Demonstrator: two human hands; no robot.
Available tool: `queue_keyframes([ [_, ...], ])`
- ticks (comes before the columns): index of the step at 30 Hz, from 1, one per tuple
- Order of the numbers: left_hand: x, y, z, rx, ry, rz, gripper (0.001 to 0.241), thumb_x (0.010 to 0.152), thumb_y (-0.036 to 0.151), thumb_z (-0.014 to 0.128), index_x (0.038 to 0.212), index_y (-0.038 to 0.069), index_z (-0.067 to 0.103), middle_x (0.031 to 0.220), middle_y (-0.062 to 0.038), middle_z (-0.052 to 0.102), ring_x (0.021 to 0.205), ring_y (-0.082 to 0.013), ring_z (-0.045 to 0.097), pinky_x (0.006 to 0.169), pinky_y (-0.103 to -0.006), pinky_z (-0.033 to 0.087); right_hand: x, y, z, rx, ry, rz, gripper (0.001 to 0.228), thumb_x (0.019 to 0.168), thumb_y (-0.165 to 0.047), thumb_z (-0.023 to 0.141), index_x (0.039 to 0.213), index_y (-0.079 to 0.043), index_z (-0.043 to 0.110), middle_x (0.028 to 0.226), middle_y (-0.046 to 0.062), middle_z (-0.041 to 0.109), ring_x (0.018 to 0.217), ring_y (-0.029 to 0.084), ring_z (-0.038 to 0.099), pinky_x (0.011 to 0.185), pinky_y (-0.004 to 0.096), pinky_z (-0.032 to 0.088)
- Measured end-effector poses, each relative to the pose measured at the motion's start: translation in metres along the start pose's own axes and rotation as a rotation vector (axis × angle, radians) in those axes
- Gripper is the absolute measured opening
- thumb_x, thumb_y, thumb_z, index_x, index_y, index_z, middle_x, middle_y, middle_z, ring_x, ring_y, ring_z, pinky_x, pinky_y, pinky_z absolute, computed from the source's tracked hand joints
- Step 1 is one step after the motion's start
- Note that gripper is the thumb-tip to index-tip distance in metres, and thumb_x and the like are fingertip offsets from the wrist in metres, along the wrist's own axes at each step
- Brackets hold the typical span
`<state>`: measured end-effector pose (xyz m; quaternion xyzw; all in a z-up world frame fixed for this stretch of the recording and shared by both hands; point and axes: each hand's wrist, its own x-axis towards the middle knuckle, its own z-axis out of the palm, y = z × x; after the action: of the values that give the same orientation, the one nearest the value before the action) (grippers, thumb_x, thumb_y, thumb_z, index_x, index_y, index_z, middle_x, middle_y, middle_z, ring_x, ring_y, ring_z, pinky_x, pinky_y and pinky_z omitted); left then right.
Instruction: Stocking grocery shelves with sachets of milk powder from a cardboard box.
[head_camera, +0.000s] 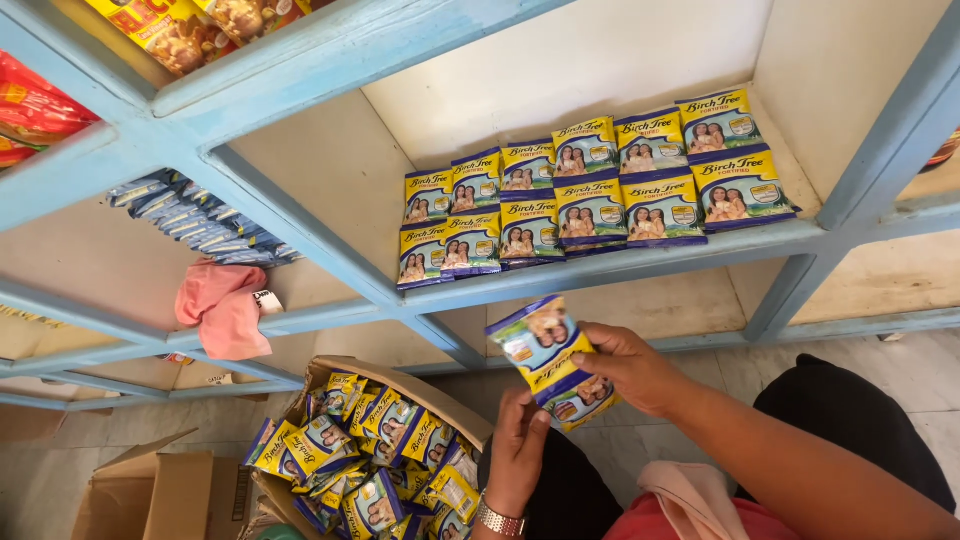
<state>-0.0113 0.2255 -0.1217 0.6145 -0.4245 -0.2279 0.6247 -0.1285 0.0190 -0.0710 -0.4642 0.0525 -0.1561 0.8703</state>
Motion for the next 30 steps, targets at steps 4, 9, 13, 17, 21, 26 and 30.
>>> queue_keyframes([
  [4, 0.003, 0.021, 0.006, -0.119, -0.035, -0.056, 0.033, 0.099, 0.001, 0.061, 0.132, 0.002, 0.055, 0.125, -0.008, 0.054, 0.114, -0.0176, 0.063, 0.095, -0.0324, 0.055, 0.000, -0.012, 0.011, 0.216, 0.113, -0.155, 0.031, 0.097, -0.002, 0.057, 0.127, -0.001, 0.063, 0.123, 0.013, 0.071, 0.111, 0.021, 0.069, 0.099, 0.040, 0.055],
  [9, 0.003, 0.027, 0.014, -0.266, -0.022, -0.215, 0.033, 0.100, 0.004, 0.060, 0.132, 0.004, 0.053, 0.117, -0.015, 0.071, 0.100, -0.0199, 0.073, 0.091, -0.0327, 0.057, -0.002, -0.027, 0.023, 0.454, 0.146, -0.192, 0.038, 0.095, 0.001, 0.057, 0.133, -0.002, 0.059, 0.126, 0.013, 0.069, 0.115, 0.024, 0.067, 0.102, 0.042, 0.051],
  [13, 0.002, 0.019, 0.009, -0.266, 0.011, -0.205, 0.025, 0.101, 0.003, 0.059, 0.125, 0.001, 0.057, 0.114, -0.013, 0.071, 0.099, -0.0188, 0.073, 0.091, -0.0326, 0.058, -0.001, -0.021, 0.005, 0.411, 0.190, -0.192, 0.045, 0.090, 0.004, 0.056, 0.134, -0.004, 0.056, 0.121, 0.012, 0.072, 0.112, 0.023, 0.069, 0.099, 0.041, 0.053],
  [17, 0.005, 0.050, 0.002, 0.044, 0.083, -0.046, 0.017, 0.095, 0.001, 0.065, 0.112, 0.000, 0.063, 0.104, -0.009, 0.063, 0.092, -0.0205, 0.068, 0.081, -0.0323, 0.055, 0.001, 0.014, -0.041, 0.053, 0.587, -0.150, 0.055, 0.084, 0.000, 0.063, 0.137, -0.012, 0.051, 0.117, 0.012, 0.061, 0.104, 0.025, 0.064, 0.086, 0.042, 0.054],
  [21, 0.012, 0.073, 0.003, 0.332, 0.018, 0.118, 0.013, 0.093, 0.001, 0.066, 0.105, 0.000, 0.066, 0.101, -0.012, 0.063, 0.090, -0.0249, 0.065, 0.079, -0.0339, 0.053, -0.036, -0.007, -0.005, -0.979, 0.595, -0.683, 0.051, 0.087, -0.017, 0.071, 0.136, -0.006, 0.058, 0.123, 0.015, 0.052, 0.116, 0.030, 0.054, 0.100, 0.042, 0.044],
  [26, 0.018, 0.095, 0.014, 0.441, 0.015, 0.147, 0.016, 0.091, -0.001, 0.065, 0.106, 0.002, 0.069, 0.101, -0.013, 0.064, 0.093, -0.0293, 0.066, 0.082, -0.0356, 0.054, -0.034, -0.038, 0.022, -1.229, -0.110, -0.584, 0.040, 0.081, -0.030, 0.077, 0.112, -0.006, 0.066, 0.111, 0.014, 0.060, 0.108, 0.036, 0.057, 0.093, 0.045, 0.044],
  [30, 0.021, 0.095, 0.015, 0.619, 0.055, 0.219, 0.017, 0.088, 0.001, 0.068, 0.104, 0.004, 0.072, 0.100, -0.014, 0.065, 0.094, -0.0326, 0.065, 0.082, -0.0384, 0.051, -0.032, -0.036, 0.031, -1.445, -0.184, -0.216, 0.021, 0.085, -0.029, 0.074, 0.091, -0.011, 0.067, 0.084, 0.005, 0.062, 0.092, 0.028, 0.061, 0.085, 0.049, 0.041],
])
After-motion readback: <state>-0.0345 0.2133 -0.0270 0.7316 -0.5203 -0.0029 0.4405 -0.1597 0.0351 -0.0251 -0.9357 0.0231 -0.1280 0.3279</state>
